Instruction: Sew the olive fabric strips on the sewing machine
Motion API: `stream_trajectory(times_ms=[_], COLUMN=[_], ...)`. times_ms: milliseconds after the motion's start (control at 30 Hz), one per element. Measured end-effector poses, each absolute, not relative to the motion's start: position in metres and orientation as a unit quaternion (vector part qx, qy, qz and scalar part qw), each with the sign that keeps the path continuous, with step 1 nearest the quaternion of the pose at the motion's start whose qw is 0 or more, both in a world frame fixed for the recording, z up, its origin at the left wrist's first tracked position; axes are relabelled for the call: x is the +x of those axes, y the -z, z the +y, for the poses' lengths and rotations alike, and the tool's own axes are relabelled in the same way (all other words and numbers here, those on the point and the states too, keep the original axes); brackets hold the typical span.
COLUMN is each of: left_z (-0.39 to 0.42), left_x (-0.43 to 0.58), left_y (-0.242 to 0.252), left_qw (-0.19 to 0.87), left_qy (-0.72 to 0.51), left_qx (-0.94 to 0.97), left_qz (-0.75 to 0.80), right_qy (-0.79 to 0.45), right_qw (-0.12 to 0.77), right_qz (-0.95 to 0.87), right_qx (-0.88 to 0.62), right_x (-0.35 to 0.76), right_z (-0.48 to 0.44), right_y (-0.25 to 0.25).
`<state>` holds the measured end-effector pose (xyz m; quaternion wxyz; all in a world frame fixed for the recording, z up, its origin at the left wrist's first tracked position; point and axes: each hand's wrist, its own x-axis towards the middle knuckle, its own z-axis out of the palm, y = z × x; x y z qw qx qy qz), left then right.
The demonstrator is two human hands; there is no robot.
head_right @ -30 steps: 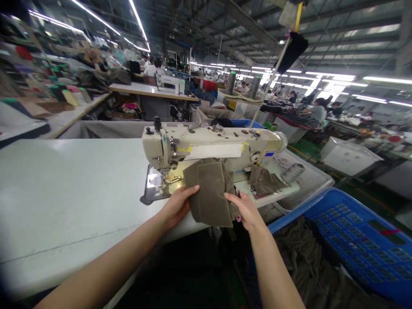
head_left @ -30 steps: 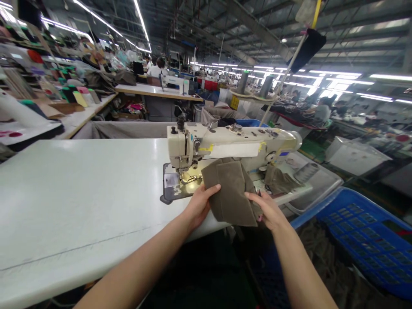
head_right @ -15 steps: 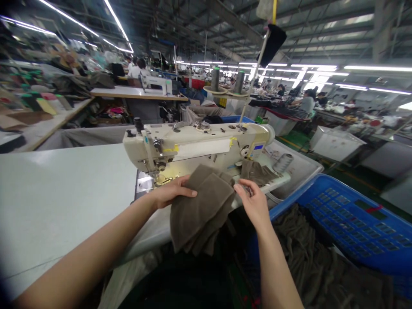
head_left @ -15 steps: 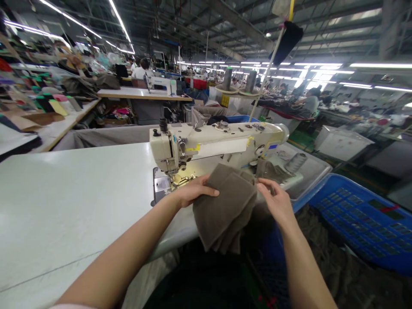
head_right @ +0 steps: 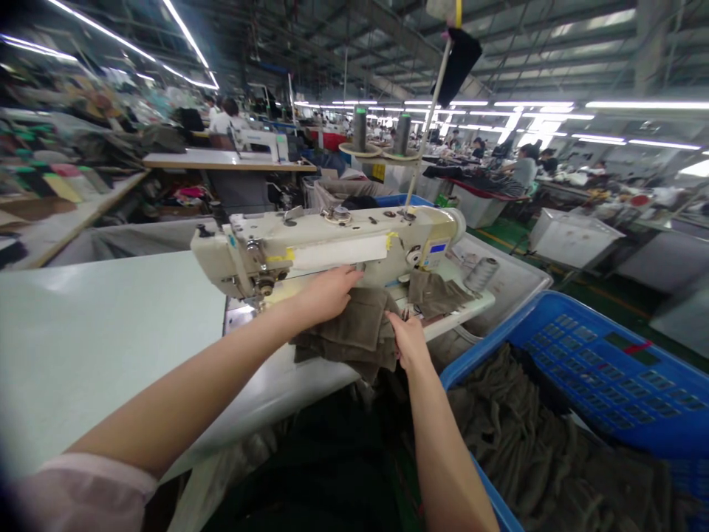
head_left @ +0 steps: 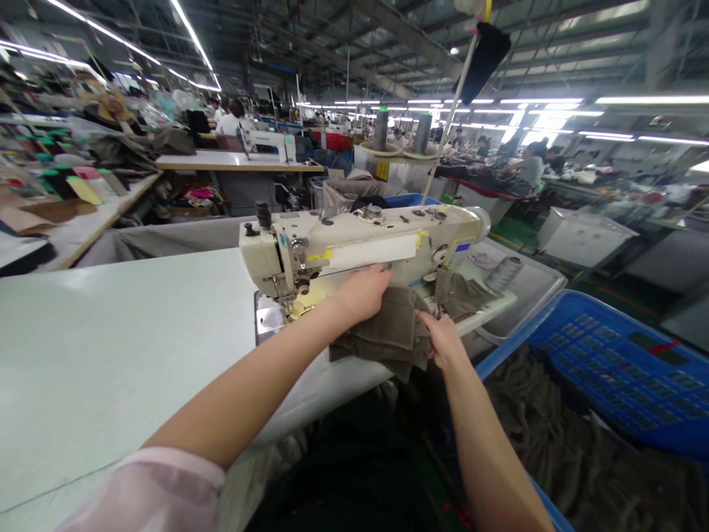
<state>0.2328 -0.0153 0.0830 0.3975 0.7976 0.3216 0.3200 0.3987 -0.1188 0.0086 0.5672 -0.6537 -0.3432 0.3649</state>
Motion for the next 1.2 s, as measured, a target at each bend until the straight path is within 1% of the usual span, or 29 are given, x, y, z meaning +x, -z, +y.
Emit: stream_trajectory(times_ms=[133,233,300,400,467,667,733,800,867,1000,1067,1133,1200], left_z=[-0.062,-0.083,-0.08,-0.061,-0.051,-0.06,-0.064,-0.064,-0.062,-0.053,-0.049,-0.052,-0.064], left_x=[0.233,0.23,0.228,0.221,0.216,0.221,0.226,0.231,0.235,0.24,0.237,0.228,0.213], left_y=[-0.039,-0.013,-0.005,-0.003,-0.006,-0.021,-0.026,-0.03,-0.034,-0.039,-0.044,-0.054,-0.071], left_qw=[0.288,0.278,0.285,0.279,0.273,0.255,0.214,0.147,0.085,0.012,-0.008,-0.02,-0.01], left_qy=[-0.336,-0.329,-0.313,-0.269,-0.258,-0.37,-0.334,-0.265,-0.225,-0.237,-0.285,-0.365,-0.448], left_qx=[0.82,0.82,0.818,0.838,0.85,0.81,0.838,0.869,0.882,0.887,0.886,0.873,0.846], left_qz=[0.362,0.377,0.39,0.384,0.369,0.377,0.374,0.391,0.405,0.396,0.366,0.324,0.288], right_qy=[-0.289,-0.238,-0.189,-0.095,-0.053,-0.024,-0.02,-0.014,0.001,0.041,0.04,0.01,-0.037], right_qw=[0.588,0.567,0.55,0.53,0.508,0.38,0.339,0.318,0.325,0.387,0.454,0.509,0.516], right_qz=[-0.327,-0.341,-0.362,-0.398,-0.445,-0.626,-0.662,-0.684,-0.689,-0.676,-0.639,-0.592,-0.573], right_qx=[-0.681,-0.711,-0.729,-0.743,-0.736,-0.681,-0.668,-0.657,-0.648,-0.626,-0.619,-0.624,-0.637], right_x=[0.395,0.398,0.401,0.406,0.406,0.396,0.396,0.397,0.396,0.387,0.381,0.379,0.379], right_z=[-0.113,-0.114,-0.114,-0.114,-0.114,-0.105,-0.102,-0.099,-0.096,-0.093,-0.095,-0.097,-0.1], right_y=[0.013,0.018,0.014,0.002,-0.006,-0.018,-0.018,-0.019,-0.021,-0.026,-0.026,-0.025,-0.021])
